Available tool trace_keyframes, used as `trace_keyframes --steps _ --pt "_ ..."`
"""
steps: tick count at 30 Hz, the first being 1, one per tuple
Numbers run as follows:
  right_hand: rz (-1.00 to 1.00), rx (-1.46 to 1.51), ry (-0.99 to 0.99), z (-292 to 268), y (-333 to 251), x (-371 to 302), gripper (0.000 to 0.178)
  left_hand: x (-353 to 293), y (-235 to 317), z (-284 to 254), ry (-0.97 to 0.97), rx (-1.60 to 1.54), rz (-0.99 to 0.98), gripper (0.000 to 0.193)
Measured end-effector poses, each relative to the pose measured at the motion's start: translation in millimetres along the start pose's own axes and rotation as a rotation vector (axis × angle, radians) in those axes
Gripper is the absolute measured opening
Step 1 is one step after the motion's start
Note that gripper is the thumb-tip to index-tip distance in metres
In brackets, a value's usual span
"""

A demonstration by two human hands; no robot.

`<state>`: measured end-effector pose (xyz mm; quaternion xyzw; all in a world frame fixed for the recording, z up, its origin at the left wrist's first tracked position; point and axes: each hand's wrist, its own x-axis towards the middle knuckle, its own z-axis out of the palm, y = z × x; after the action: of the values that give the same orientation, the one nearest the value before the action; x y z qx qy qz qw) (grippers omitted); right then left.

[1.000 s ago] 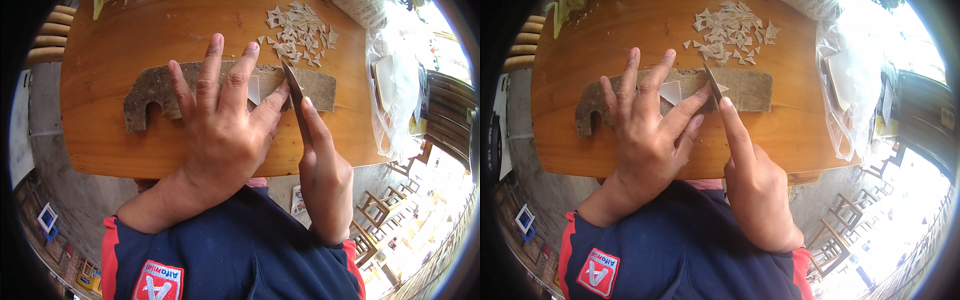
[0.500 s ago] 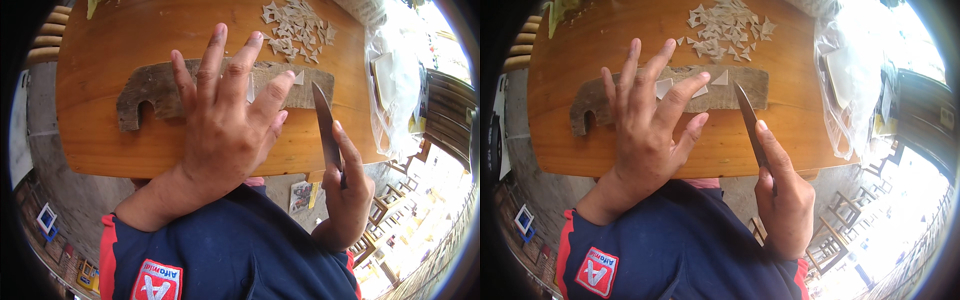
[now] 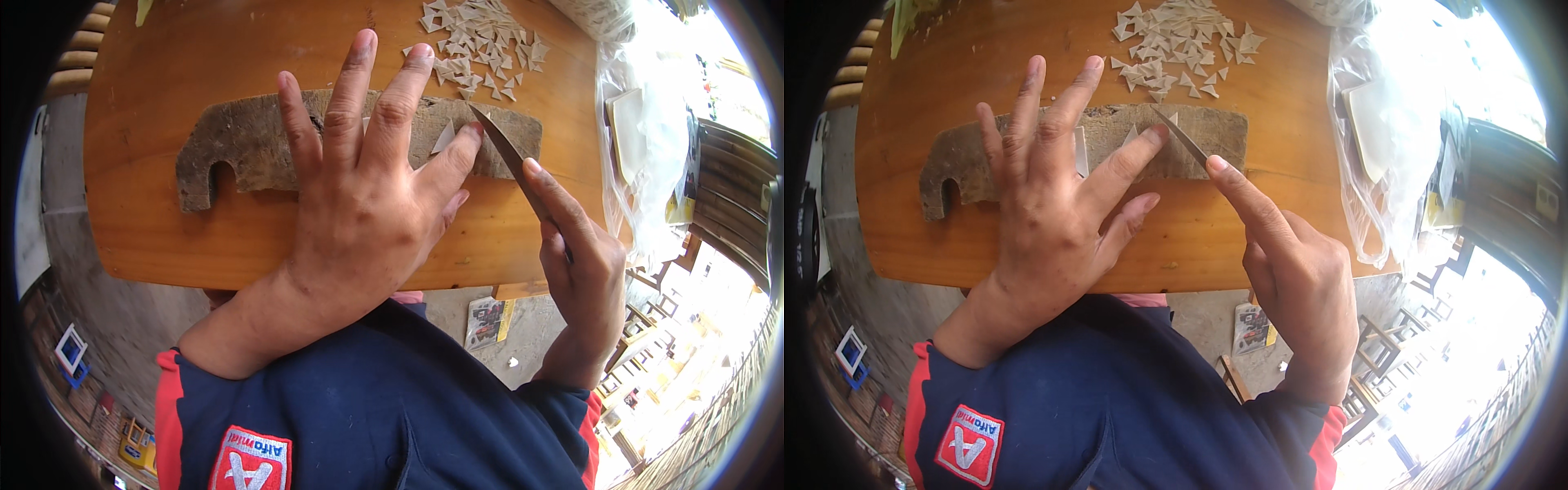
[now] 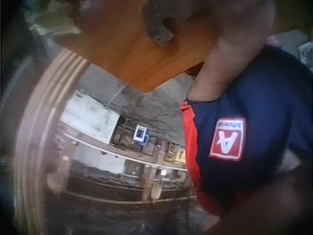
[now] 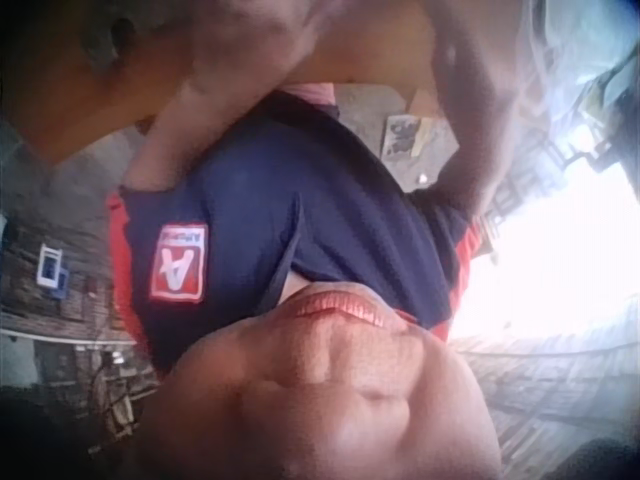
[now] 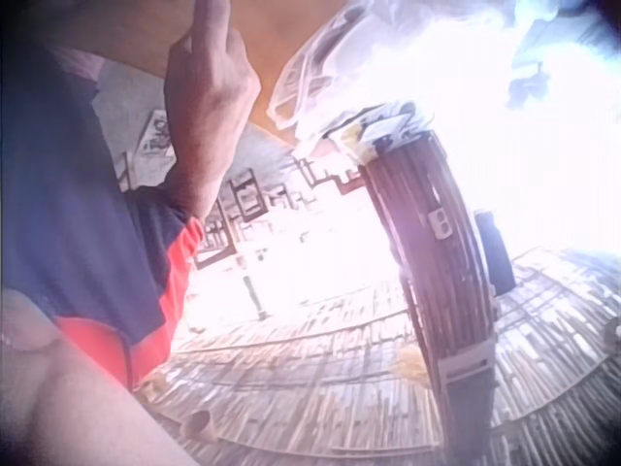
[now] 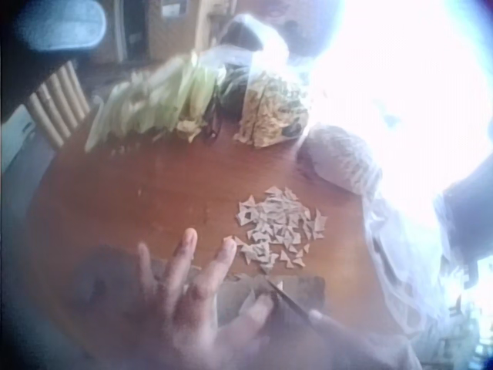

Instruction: The person uses a knife to cut small triangular pieces from a flat sheet of material on a wooden table. The person holds the sheet with the left hand and slices off pieces with the right hand, accumulating a pile of cut triangles on the table.

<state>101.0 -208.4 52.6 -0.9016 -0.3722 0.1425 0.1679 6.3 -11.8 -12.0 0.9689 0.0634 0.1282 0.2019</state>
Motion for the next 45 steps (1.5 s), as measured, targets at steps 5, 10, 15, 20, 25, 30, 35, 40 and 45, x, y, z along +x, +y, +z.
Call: trace_keyframes --steps 5,10,15,20,25,30,35,40,45 --pt "-0.006 -0.024 -0.044 -1.1 3.8 1.6 0.057 -0.2 0.2 6.5 0.035 0.013 0.010 0.047" --pt "0.029 -0.008 -0.082 -2.7 -0.5 1.1 0.059 0.2 -0.2 8.6 0.052 0.032 0.022 0.045" --pt "0.003 0.051 -0.054 3.2 -4.3 -0.3 0.061 -0.3 1.7 3.3 0.038 0.036 0.016 0.046" --pt "0.021 0.022 -0.057 -0.7 -13.1 -7.7 0.060 -3.5 0.8 -3.4 0.047 0.075 0.004 0.047" --pt "0.052 0.014 -0.026 -10.4 -11.5 -22.7 0.060 -5.2 0.7 -9.3 0.038 0.049 -0.006 0.049" --pt "-0.053 0.065 0.130 -11.9 4.3 -19.3 0.062 -4.5 0.5 -10.4 -0.005 0.037 0.001 0.053" --pt "-0.139 -0.125 -0.009 -28.6 21.4 2.4 0.055 -1.8 1.4 -7.7 0.004 0.002 0.036 0.055" --pt "-0.294 -0.227 -0.103 -36.0 49.1 26.6 0.059 -1.1 -0.2 3.8 -0.009 0.021 0.055 0.055" --pt "-0.439 -0.302 -0.156 -50.5 54.1 41.6 0.067 9.7 -20.8 17.6 0.141 0.266 0.276 0.052"
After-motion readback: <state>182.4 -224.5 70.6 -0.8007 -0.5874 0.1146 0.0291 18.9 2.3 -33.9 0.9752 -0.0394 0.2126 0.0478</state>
